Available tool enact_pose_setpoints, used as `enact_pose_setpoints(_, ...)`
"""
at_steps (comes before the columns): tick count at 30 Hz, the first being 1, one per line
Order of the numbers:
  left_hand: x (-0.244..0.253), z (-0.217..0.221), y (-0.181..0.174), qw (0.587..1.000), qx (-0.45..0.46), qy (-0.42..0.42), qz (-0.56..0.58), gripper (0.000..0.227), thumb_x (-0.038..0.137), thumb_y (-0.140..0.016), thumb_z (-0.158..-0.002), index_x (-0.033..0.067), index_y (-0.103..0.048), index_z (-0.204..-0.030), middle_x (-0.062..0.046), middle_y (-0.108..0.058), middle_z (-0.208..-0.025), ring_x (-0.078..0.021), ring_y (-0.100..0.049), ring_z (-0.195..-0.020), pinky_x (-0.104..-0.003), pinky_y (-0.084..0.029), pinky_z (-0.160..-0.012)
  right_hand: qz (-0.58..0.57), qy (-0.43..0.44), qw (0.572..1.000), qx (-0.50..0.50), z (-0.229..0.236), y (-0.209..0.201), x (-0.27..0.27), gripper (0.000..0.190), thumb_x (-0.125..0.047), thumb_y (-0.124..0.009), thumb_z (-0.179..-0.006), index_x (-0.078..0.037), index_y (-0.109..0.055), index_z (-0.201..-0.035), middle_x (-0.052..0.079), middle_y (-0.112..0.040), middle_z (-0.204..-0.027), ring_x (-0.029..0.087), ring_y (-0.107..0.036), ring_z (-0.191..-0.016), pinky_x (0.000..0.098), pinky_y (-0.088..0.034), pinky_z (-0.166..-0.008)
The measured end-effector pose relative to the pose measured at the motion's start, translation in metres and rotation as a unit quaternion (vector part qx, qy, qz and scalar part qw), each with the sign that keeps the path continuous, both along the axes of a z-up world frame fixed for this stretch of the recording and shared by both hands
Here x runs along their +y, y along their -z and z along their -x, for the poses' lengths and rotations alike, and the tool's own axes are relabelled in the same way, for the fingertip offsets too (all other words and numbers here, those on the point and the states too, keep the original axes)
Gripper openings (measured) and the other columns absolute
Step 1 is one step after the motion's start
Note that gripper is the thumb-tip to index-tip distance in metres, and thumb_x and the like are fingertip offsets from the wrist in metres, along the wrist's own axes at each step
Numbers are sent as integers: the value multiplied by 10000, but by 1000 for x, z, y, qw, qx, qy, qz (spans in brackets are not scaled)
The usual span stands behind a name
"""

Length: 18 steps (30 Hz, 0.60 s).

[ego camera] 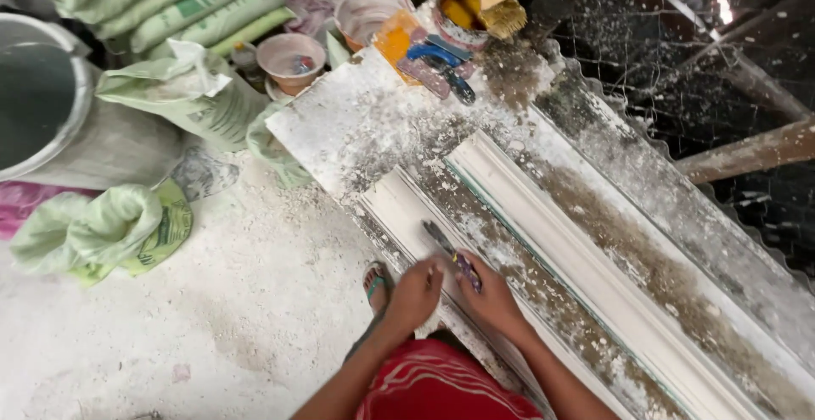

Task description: Polishing decorative moldings using a small scraper tool.

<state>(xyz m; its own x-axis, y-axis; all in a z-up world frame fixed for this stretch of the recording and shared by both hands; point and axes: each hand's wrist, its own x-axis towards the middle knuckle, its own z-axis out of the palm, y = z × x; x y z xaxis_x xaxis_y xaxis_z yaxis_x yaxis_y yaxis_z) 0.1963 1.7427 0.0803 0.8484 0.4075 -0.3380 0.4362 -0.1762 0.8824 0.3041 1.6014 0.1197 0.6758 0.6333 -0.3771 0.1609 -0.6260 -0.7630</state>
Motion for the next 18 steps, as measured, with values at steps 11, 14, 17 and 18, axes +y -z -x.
enact_pose_setpoints(11, 96, -49, 3, 915, -154, 124, -353, 461, 102, -582, -934, -47, -544, -1369, -317, -488, -1428, -475, -488, -1316, -537, -435, -1067, 55, 11, 997, -50, -28, 26, 46, 488, -375, -637, -965, -149, -630, -1397, 135, -733, -1244, 304, -740, -1031, 414, -571, -900)
enact_pose_setpoints(14, 93, -54, 16, 887, -165, 170, -396, 405, 111, -605, -900, -18, -604, -1285, -302, -515, -1406, -473, -487, -1319, -541, -429, -1062, 30, 16, 997, -69, -27, 24, 45, 468, -369, -644, -966, -144, -652, -1376, 139, -731, -1252, 321, -736, -1025, 420, -565, -891)
enact_pose_setpoints(17, 77, -55, 21, 875, -169, 199, -408, 378, 127, -614, -913, -26, -627, -1258, -276, -550, -1372, -446, -498, -1312, -529, -431, -1046, 54, 22, 996, -63, -26, 15, 34, 456, -365, -646, -951, -141, -669, -1348, 138, -749, -1212, 324, -753, -968, 414, -580, -862)
enact_pose_setpoints(18, 72, -53, 21, 863, -174, 206, -427, 389, 132, -615, -921, -34, -631, -1272, -263, -570, -1349, -426, -505, -1310, -515, -434, -1037, 61, 15, 996, -67, -25, 12, 29, 448, -359, -649, -949, -133, -677, -1335, 144, -760, -1186, 327, -759, -946, 412, -585, -853)
